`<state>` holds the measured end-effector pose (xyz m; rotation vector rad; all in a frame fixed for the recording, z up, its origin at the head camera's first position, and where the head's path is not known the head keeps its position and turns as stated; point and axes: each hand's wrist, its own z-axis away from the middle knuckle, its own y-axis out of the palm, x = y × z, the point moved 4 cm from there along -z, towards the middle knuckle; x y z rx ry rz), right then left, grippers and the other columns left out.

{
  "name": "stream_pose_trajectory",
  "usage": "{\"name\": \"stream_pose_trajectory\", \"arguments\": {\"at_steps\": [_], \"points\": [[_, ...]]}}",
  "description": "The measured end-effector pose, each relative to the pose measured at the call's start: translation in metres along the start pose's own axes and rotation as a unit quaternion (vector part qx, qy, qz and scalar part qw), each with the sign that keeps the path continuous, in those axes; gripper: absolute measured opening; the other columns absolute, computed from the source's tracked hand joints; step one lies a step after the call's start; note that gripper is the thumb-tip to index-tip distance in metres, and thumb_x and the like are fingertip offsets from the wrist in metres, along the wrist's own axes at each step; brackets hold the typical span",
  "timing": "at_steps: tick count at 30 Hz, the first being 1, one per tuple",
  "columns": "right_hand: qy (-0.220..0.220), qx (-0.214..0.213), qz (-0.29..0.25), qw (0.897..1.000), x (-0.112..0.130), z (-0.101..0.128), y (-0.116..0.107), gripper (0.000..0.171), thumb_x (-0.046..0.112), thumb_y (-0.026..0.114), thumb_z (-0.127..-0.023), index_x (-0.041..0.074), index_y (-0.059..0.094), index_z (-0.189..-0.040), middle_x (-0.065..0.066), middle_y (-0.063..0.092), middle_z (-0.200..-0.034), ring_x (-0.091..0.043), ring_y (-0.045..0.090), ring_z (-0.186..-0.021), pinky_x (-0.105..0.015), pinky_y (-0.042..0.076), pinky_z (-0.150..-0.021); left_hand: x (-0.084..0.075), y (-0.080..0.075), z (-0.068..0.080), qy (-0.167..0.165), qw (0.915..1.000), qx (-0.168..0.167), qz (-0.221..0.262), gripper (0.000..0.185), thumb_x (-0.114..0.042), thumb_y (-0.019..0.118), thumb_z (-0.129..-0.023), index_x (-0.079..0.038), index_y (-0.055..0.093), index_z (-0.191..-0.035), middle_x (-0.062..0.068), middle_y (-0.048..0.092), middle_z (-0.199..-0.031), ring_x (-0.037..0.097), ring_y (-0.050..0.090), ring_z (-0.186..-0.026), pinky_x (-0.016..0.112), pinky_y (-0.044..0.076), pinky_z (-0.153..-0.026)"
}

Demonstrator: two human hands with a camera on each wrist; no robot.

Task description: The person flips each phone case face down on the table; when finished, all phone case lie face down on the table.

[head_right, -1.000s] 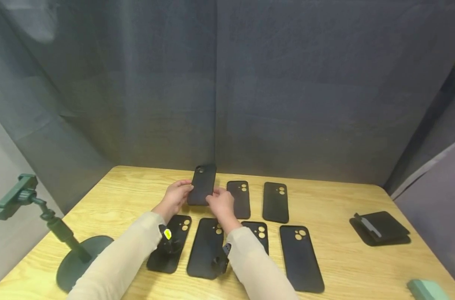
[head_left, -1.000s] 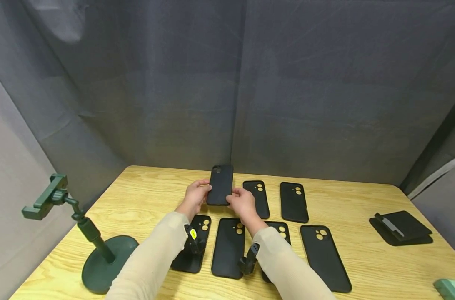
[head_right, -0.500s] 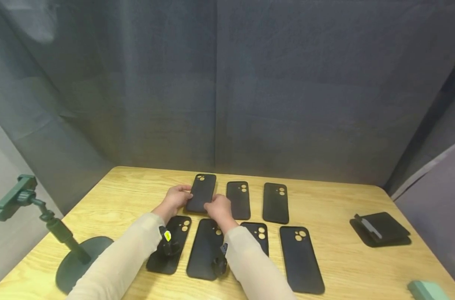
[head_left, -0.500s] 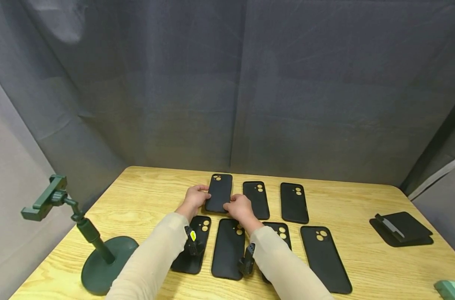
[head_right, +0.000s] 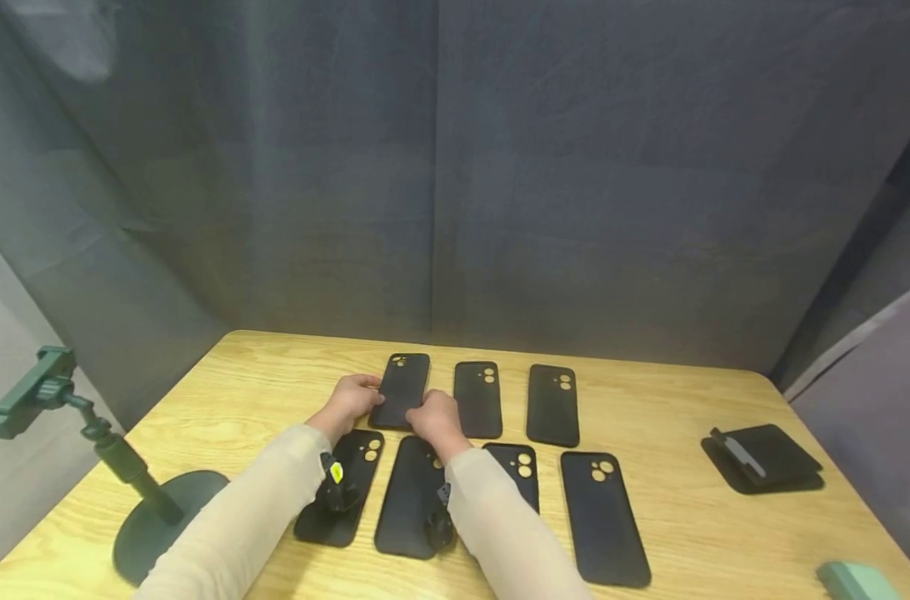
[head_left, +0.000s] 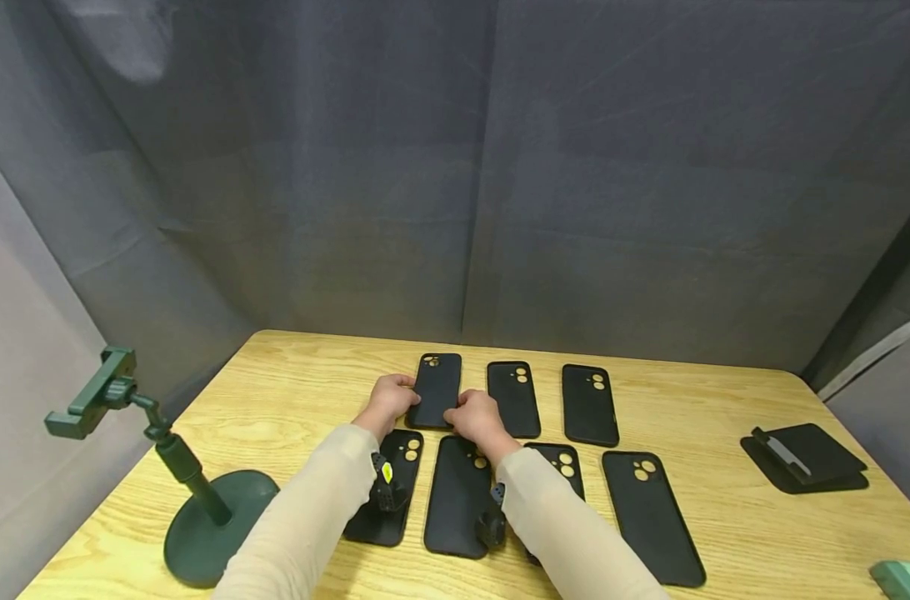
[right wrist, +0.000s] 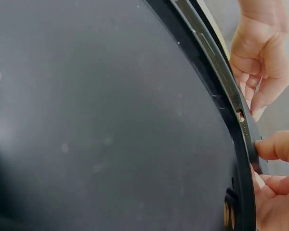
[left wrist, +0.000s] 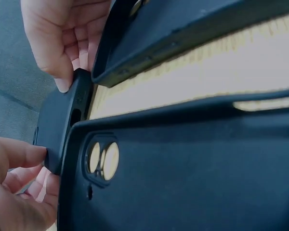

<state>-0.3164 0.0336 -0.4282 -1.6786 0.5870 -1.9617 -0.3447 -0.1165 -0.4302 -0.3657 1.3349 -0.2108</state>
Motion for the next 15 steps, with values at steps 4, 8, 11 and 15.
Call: {"name": "stream_pose_trajectory", "arguments": {"at_steps": [4,8,11,15], "points": [[-0.002,0.002,0.018,1.0,0.0005,-0.0005,0.0007,0.034,0.016,0.065,-0.085,-0.001,0.06,-0.114,-0.008,0.061,-0.077,-0.017,0.058,-0.066,-0.037,0.05,-0.072,-0.0002,-0.0007,0.0011,-0.001,0.9999,-0.001,-0.011,0.034,0.007,0.059,-0.08,0.005,0.06,-0.114,0.02,0.057,-0.115,0.028,0.056,-0.101,0.036,0.048,-0.083],[-0.007,0.001,0.03,1.0,0.0009,-0.0012,0.0014,0.039,0.016,0.065,-0.085,-0.003,0.057,-0.118,-0.007,0.062,-0.076,-0.017,0.059,-0.067,-0.037,0.05,-0.073,-0.0009,-0.0006,0.0025,-0.001,0.9996,-0.004,-0.028,0.034,0.006,0.059,-0.081,0.004,0.06,-0.115,0.02,0.057,-0.116,0.03,0.055,-0.106,0.037,0.047,-0.087],[-0.011,0.001,0.041,0.999,0.001,-0.0012,0.0019,0.041,0.016,0.065,-0.085,-0.004,0.056,-0.12,-0.008,0.063,-0.075,-0.018,0.059,-0.066,-0.036,0.05,-0.071,-0.0017,-0.0001,0.0033,0.005,0.9988,-0.008,-0.048,0.033,0.006,0.06,-0.081,0.005,0.06,-0.114,0.02,0.058,-0.115,0.03,0.055,-0.105,0.037,0.047,-0.087],[-0.009,-0.003,0.048,0.999,0.0011,-0.0006,0.0017,0.041,0.017,0.065,-0.085,-0.004,0.057,-0.119,-0.014,0.064,-0.091,-0.023,0.06,-0.077,-0.038,0.05,-0.074,-0.0022,0.001,0.004,0.016,0.9973,-0.016,-0.07,0.032,0.007,0.06,-0.079,0.006,0.061,-0.11,0.02,0.058,-0.112,0.029,0.055,-0.102,0.037,0.048,-0.085]]}}
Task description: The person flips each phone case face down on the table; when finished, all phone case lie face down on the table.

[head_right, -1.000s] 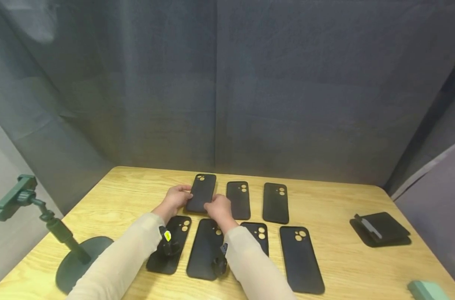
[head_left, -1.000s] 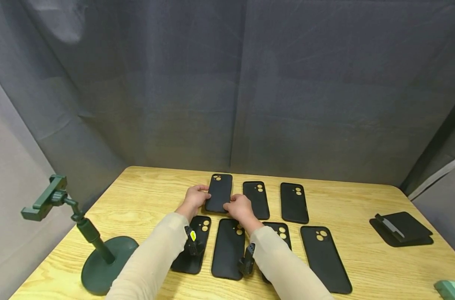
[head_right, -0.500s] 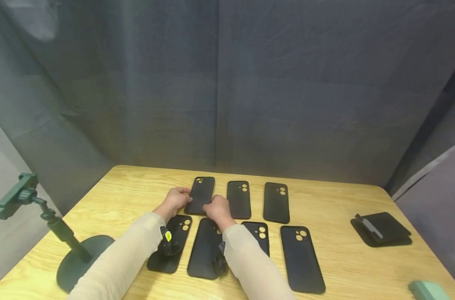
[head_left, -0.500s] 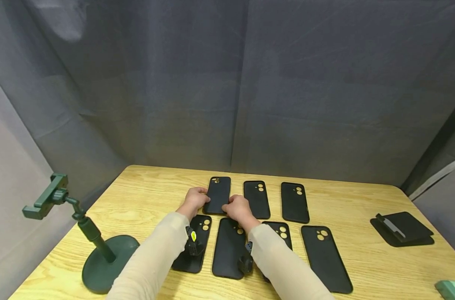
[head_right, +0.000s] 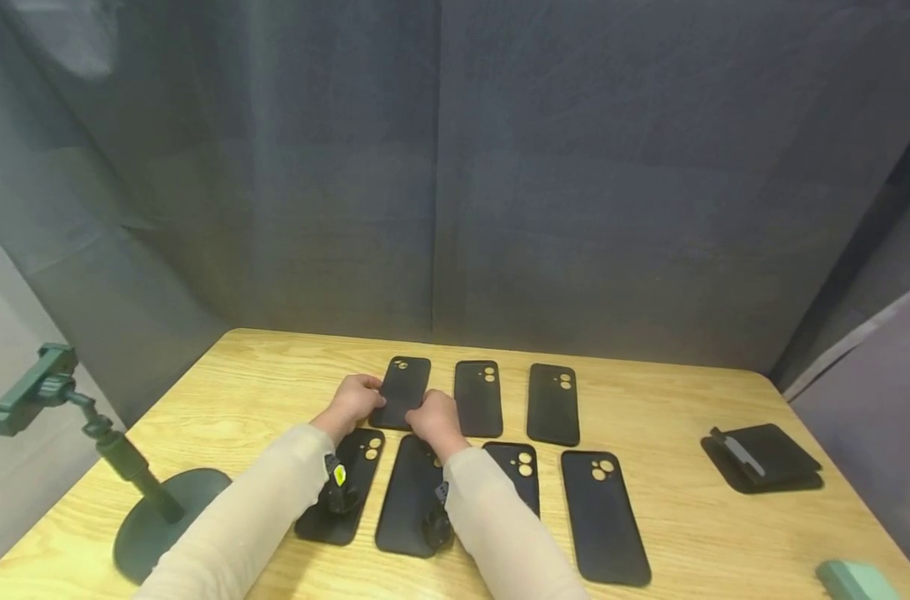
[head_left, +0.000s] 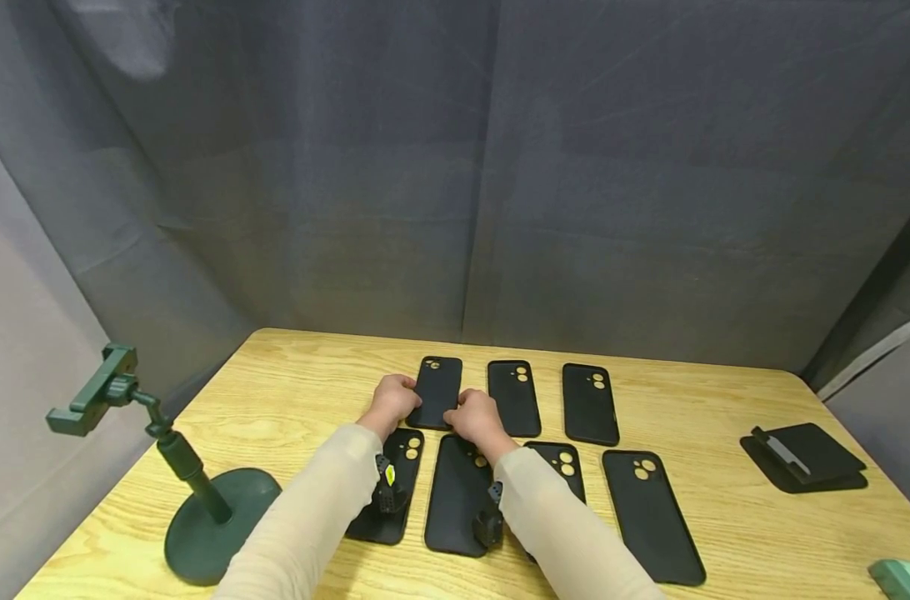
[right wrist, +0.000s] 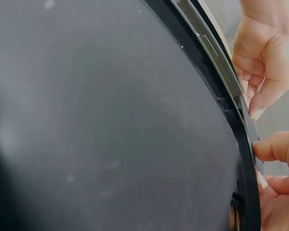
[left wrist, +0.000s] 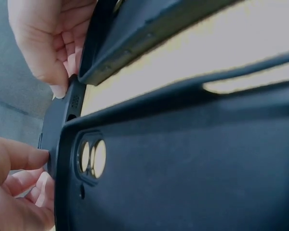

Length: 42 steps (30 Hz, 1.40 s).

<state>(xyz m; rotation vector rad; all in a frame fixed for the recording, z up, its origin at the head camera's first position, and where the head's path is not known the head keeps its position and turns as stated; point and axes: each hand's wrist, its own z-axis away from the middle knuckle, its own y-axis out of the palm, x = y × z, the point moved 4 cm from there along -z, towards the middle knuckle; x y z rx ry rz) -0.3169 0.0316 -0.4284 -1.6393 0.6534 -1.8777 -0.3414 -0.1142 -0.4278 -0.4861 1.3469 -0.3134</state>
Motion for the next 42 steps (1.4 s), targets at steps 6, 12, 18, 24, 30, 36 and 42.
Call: {"name": "stream_pose_trajectory", "arguments": {"at_steps": [6,12,18,24,30,36,42], "points": [[0.026,0.008,-0.048,0.998,0.001,0.002,-0.004,0.022,0.016,0.061,-0.085,-0.002,0.06,-0.098,-0.016,0.06,-0.088,-0.025,0.057,-0.071,-0.034,0.044,-0.058,-0.002,0.0,0.002,0.004,0.9998,-0.018,-0.011,0.032,0.004,0.059,-0.079,0.004,0.06,-0.111,0.018,0.058,-0.111,0.028,0.054,-0.099,0.036,0.048,-0.082],[0.027,0.004,-0.094,0.995,0.004,0.008,-0.016,0.042,0.02,0.059,-0.087,-0.001,0.054,-0.123,-0.017,0.059,-0.112,-0.026,0.059,-0.088,-0.041,0.05,-0.073,-0.015,-0.001,0.009,0.038,0.9985,-0.04,0.0,0.032,-0.002,0.056,-0.084,0.003,0.059,-0.115,0.019,0.059,-0.111,0.03,0.055,-0.1,0.039,0.047,-0.082],[0.011,0.001,-0.132,0.991,0.004,0.013,-0.04,0.045,0.02,0.058,-0.089,-0.002,0.05,-0.128,-0.019,0.06,-0.114,-0.029,0.063,-0.094,-0.039,0.05,-0.078,-0.036,0.009,0.016,0.089,0.9953,-0.034,0.019,0.031,0.0,0.056,-0.083,0.004,0.06,-0.113,0.018,0.059,-0.103,0.028,0.055,-0.094,0.036,0.048,-0.078],[0.005,0.002,-0.148,0.989,-0.005,0.014,-0.059,0.047,0.019,0.056,-0.091,-0.003,0.046,-0.131,-0.02,0.055,-0.124,-0.032,0.061,-0.101,-0.045,0.047,-0.088,-0.044,0.023,0.02,0.103,0.994,0.008,0.036,0.032,0.0,0.054,-0.086,0.003,0.058,-0.117,0.017,0.057,-0.107,0.027,0.054,-0.096,0.035,0.048,-0.076],[0.014,-0.002,-0.15,0.989,-0.016,0.016,-0.076,0.046,0.018,0.056,-0.091,-0.003,0.046,-0.131,-0.023,0.051,-0.127,-0.035,0.058,-0.106,-0.047,0.045,-0.092,-0.05,0.033,0.02,0.116,0.9925,0.027,0.028,0.033,0.0,0.055,-0.087,0.004,0.057,-0.12,0.017,0.059,-0.108,0.029,0.055,-0.1,0.036,0.049,-0.08],[0.02,-0.018,-0.145,0.989,-0.027,0.019,-0.09,0.046,0.016,0.056,-0.091,-0.003,0.046,-0.132,-0.023,0.049,-0.13,-0.037,0.057,-0.108,-0.046,0.044,-0.093,-0.058,0.042,0.023,0.127,0.9905,0.053,0.011,0.034,0.0,0.055,-0.087,0.002,0.058,-0.12,0.017,0.059,-0.109,0.029,0.055,-0.101,0.035,0.049,-0.078],[0.022,-0.032,-0.128,0.991,-0.036,0.023,-0.098,0.045,0.015,0.056,-0.091,-0.004,0.046,-0.131,-0.025,0.051,-0.125,-0.036,0.059,-0.103,-0.047,0.045,-0.09,-0.061,0.054,0.021,0.138,0.9881,0.067,0.003,0.033,0.001,0.058,-0.084,0.004,0.059,-0.117,0.019,0.06,-0.108,0.029,0.056,-0.098,0.034,0.049,-0.076]]}}
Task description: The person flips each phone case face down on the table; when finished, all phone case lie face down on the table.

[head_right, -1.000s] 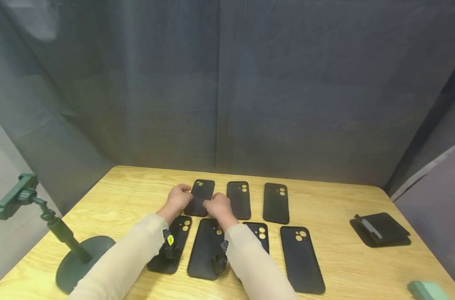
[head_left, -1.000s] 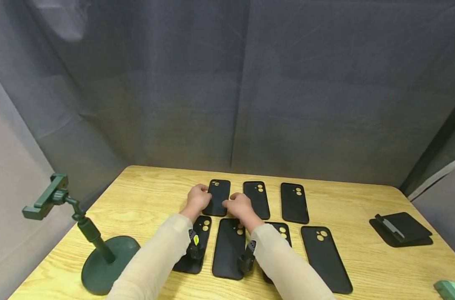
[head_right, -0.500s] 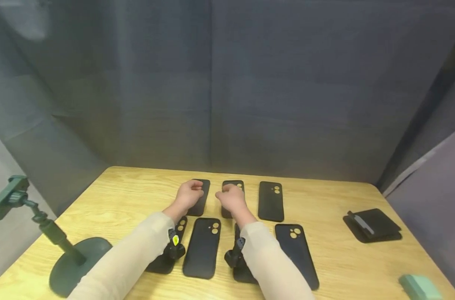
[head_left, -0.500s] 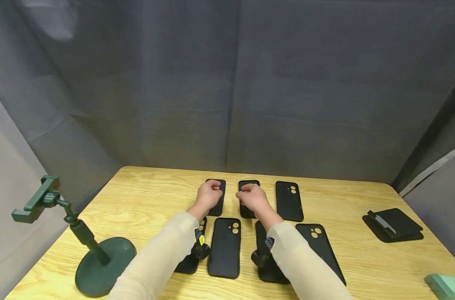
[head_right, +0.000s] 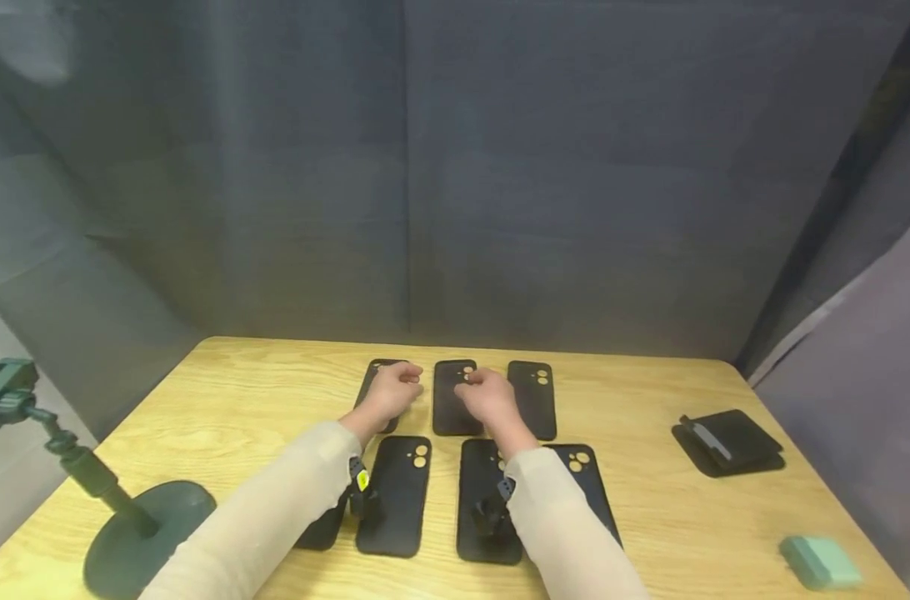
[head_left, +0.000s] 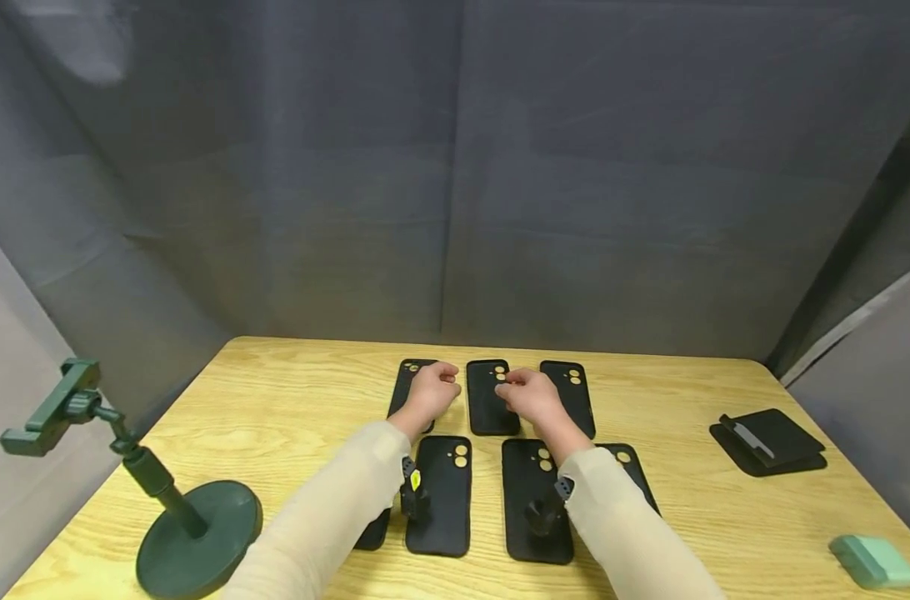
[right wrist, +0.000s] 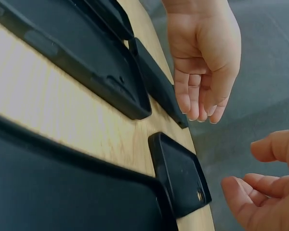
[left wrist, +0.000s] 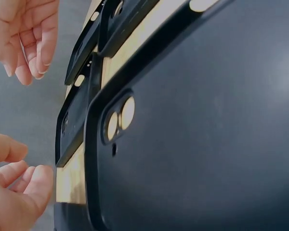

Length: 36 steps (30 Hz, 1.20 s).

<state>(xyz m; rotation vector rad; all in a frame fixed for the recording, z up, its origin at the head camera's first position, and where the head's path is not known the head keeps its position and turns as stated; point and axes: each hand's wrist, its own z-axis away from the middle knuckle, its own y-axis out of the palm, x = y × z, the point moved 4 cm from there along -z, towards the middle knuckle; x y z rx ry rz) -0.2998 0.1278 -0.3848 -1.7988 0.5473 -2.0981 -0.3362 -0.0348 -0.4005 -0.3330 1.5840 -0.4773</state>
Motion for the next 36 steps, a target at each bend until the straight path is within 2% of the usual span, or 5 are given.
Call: {"name": "stream_pose_trajectory", "arguments": {"at_steps": [12,19,25,30,36], "points": [[0.016,-0.012,0.033,0.999,-0.018,-0.005,0.0,0.042,0.015,0.057,-0.09,-0.003,0.05,-0.127,-0.022,0.054,-0.122,-0.031,0.057,-0.101,-0.043,0.046,-0.084,0.006,0.016,-0.002,-0.009,0.9997,0.013,-0.018,0.037,0.001,0.061,-0.083,0.005,0.057,-0.119,0.019,0.059,-0.112,0.029,0.061,-0.093,0.036,0.05,-0.08],[0.009,0.0,0.086,0.996,-0.025,-0.009,0.01,0.043,0.015,0.058,-0.089,-0.003,0.051,-0.127,-0.022,0.051,-0.127,-0.035,0.052,-0.112,-0.047,0.046,-0.087,0.01,0.021,-0.001,-0.035,0.9991,0.021,-0.013,0.043,0.0,0.06,-0.084,0.003,0.053,-0.126,0.019,0.054,-0.126,0.032,0.05,-0.118,0.041,0.044,-0.094],[0.009,0.004,0.114,0.993,-0.027,-0.011,0.015,0.043,0.011,0.059,-0.087,-0.004,0.051,-0.127,-0.022,0.054,-0.125,-0.032,0.056,-0.104,-0.046,0.047,-0.087,0.013,0.022,-0.003,-0.057,0.998,0.025,0.006,0.045,0.001,0.059,-0.085,0.003,0.051,-0.129,0.018,0.052,-0.129,0.033,0.048,-0.12,0.042,0.043,-0.095],[-0.017,-0.001,0.169,0.986,-0.027,-0.012,0.018,0.038,0.003,0.056,-0.086,-0.005,0.055,-0.123,-0.021,0.056,-0.122,-0.028,0.057,-0.094,-0.039,0.049,-0.078,0.017,0.023,-0.005,-0.074,0.9966,0.022,0.03,0.046,0.003,0.058,-0.085,0.003,0.05,-0.13,0.018,0.05,-0.131,0.033,0.047,-0.121,0.042,0.043,-0.095],[-0.04,-0.014,0.197,0.98,-0.026,-0.013,0.02,0.035,-0.002,0.052,-0.085,-0.005,0.058,-0.119,-0.02,0.059,-0.118,-0.028,0.058,-0.095,-0.034,0.047,-0.072,0.02,0.022,-0.006,-0.086,0.9937,0.012,0.071,0.045,0.006,0.055,-0.084,0.005,0.05,-0.129,0.021,0.049,-0.131,0.033,0.048,-0.12,0.042,0.044,-0.094]]}}
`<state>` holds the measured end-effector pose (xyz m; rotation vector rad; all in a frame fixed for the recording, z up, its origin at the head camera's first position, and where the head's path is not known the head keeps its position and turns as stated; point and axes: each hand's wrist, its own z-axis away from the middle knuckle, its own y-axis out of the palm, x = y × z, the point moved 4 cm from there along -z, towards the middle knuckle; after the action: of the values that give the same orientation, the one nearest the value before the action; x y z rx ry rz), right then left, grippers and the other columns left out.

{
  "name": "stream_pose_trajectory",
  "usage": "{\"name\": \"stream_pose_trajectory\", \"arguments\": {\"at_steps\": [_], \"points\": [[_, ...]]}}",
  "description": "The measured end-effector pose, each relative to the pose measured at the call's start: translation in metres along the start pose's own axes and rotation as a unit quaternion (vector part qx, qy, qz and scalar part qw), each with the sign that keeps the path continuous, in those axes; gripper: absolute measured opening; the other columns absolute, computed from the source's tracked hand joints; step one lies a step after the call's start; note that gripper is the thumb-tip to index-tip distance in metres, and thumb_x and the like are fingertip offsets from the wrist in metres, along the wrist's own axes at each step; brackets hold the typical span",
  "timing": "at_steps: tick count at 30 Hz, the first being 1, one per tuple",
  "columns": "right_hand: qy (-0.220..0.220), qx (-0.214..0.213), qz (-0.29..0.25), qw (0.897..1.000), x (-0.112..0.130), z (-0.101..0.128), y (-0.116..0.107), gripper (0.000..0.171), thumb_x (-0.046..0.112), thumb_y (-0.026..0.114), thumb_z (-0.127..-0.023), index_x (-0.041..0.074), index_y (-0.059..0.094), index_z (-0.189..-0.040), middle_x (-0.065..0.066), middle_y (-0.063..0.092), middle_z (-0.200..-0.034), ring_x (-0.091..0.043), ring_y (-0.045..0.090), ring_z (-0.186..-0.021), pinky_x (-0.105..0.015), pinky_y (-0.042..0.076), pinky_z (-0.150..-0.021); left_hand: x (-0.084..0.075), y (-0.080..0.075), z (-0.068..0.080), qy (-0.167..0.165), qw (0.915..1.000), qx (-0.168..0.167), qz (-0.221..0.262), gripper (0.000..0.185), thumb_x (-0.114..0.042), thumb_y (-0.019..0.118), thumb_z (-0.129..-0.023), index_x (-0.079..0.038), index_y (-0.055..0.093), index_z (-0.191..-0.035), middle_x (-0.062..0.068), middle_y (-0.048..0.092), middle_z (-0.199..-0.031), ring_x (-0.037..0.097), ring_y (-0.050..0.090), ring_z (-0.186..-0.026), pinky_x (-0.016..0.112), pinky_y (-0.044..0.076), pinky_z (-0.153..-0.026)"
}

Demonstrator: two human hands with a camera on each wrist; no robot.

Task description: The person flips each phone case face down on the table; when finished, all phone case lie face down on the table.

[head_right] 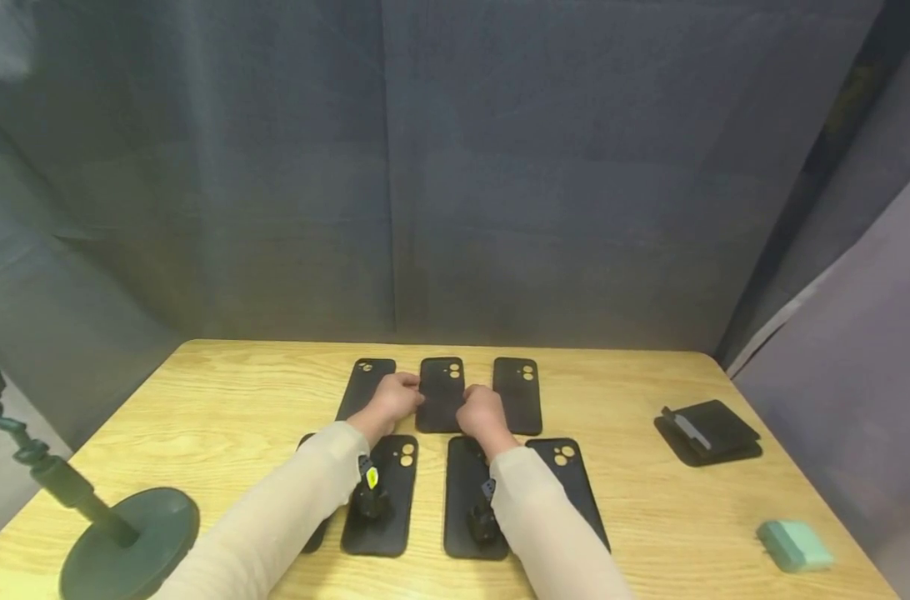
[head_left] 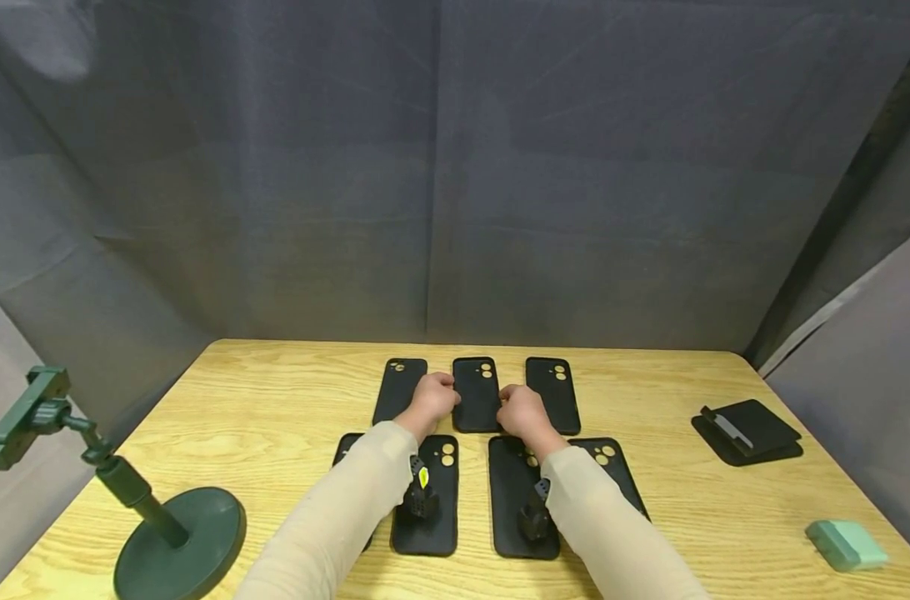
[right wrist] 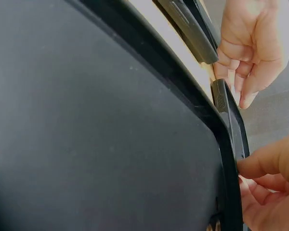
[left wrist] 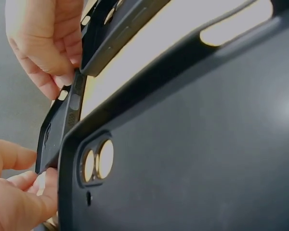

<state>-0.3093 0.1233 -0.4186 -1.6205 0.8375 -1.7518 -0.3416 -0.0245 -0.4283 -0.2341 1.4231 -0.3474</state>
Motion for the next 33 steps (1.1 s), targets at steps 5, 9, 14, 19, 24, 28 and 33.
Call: {"name": "stream_pose_trajectory", "arguments": {"at_steps": [5,9,14,19,24,28,33], "points": [[0.003,-0.001,0.002,1.0,0.0,-0.002,0.001,0.035,-0.002,0.052,-0.085,-0.005,0.059,-0.119,-0.02,0.059,-0.118,-0.028,0.059,-0.095,-0.034,0.048,-0.072,0.004,0.0,-0.002,-0.017,0.999,-0.006,0.04,0.042,0.008,0.053,-0.084,0.006,0.052,-0.126,0.021,0.051,-0.128,0.031,0.054,-0.109,0.038,0.048,-0.088],[0.006,-0.002,0.0,1.0,-0.001,-0.002,0.003,0.035,-0.003,0.053,-0.084,-0.004,0.06,-0.117,-0.02,0.06,-0.117,-0.029,0.058,-0.097,-0.035,0.048,-0.074,0.008,0.0,-0.005,-0.026,0.9977,-0.008,0.062,0.041,0.008,0.054,-0.084,0.007,0.053,-0.124,0.022,0.052,-0.127,0.033,0.055,-0.108,0.039,0.048,-0.088],[0.004,-0.001,-0.002,1.0,0.0,-0.003,0.004,0.033,-0.003,0.053,-0.083,-0.005,0.061,-0.115,-0.019,0.061,-0.115,-0.027,0.058,-0.092,-0.034,0.047,-0.072,0.011,-0.003,-0.006,-0.032,0.9962,-0.019,0.079,0.038,0.005,0.056,-0.084,0.006,0.055,-0.122,0.021,0.054,-0.124,0.034,0.057,-0.106,0.039,0.048,-0.088],[0.013,0.01,-0.009,1.0,0.003,-0.005,0.007,0.036,-0.003,0.055,-0.081,-0.004,0.06,-0.117,-0.019,0.06,-0.117,-0.025,0.055,-0.086,-0.031,0.044,-0.066,0.008,-0.006,-0.006,-0.026,0.9949,-0.036,0.091,0.036,0.003,0.057,-0.083,0.004,0.056,-0.118,0.02,0.055,-0.119,0.029,0.059,-0.095,0.035,0.048,-0.081],[0.009,0.018,-0.024,1.0,0.005,-0.007,0.01,0.036,-0.002,0.056,-0.08,-0.004,0.061,-0.116,-0.018,0.061,-0.115,-0.025,0.054,-0.085,-0.031,0.043,-0.066,0.003,-0.01,-0.003,-0.013,0.9921,-0.05,0.114,0.033,0.002,0.058,-0.083,0.004,0.056,-0.116,0.018,0.057,-0.107,0.019,0.056,-0.073,0.026,0.045,-0.064],[-0.004,0.021,-0.035,0.999,0.006,-0.008,0.013,0.036,-0.003,0.057,-0.079,-0.005,0.061,-0.115,-0.018,0.062,-0.114,-0.025,0.054,-0.084,-0.03,0.044,-0.065,-0.002,-0.009,-0.002,-0.009,0.9884,-0.049,0.143,0.031,-0.003,0.058,-0.085,0.003,0.055,-0.116,0.014,0.059,-0.099,0.015,0.056,-0.069,0.023,0.046,-0.06],[-0.013,0.032,-0.056,0.998,0.009,-0.008,0.018,0.031,0.0,0.056,-0.083,-0.005,0.062,-0.113,-0.017,0.063,-0.108,-0.024,0.056,-0.08,-0.029,0.046,-0.063,-0.009,-0.005,0.0,0.006,0.9847,-0.045,0.168,0.032,-0.006,0.058,-0.086,0.003,0.054,-0.116,0.015,0.061,-0.098,0.027,0.063,-0.08,0.03,0.051,-0.067]]}}
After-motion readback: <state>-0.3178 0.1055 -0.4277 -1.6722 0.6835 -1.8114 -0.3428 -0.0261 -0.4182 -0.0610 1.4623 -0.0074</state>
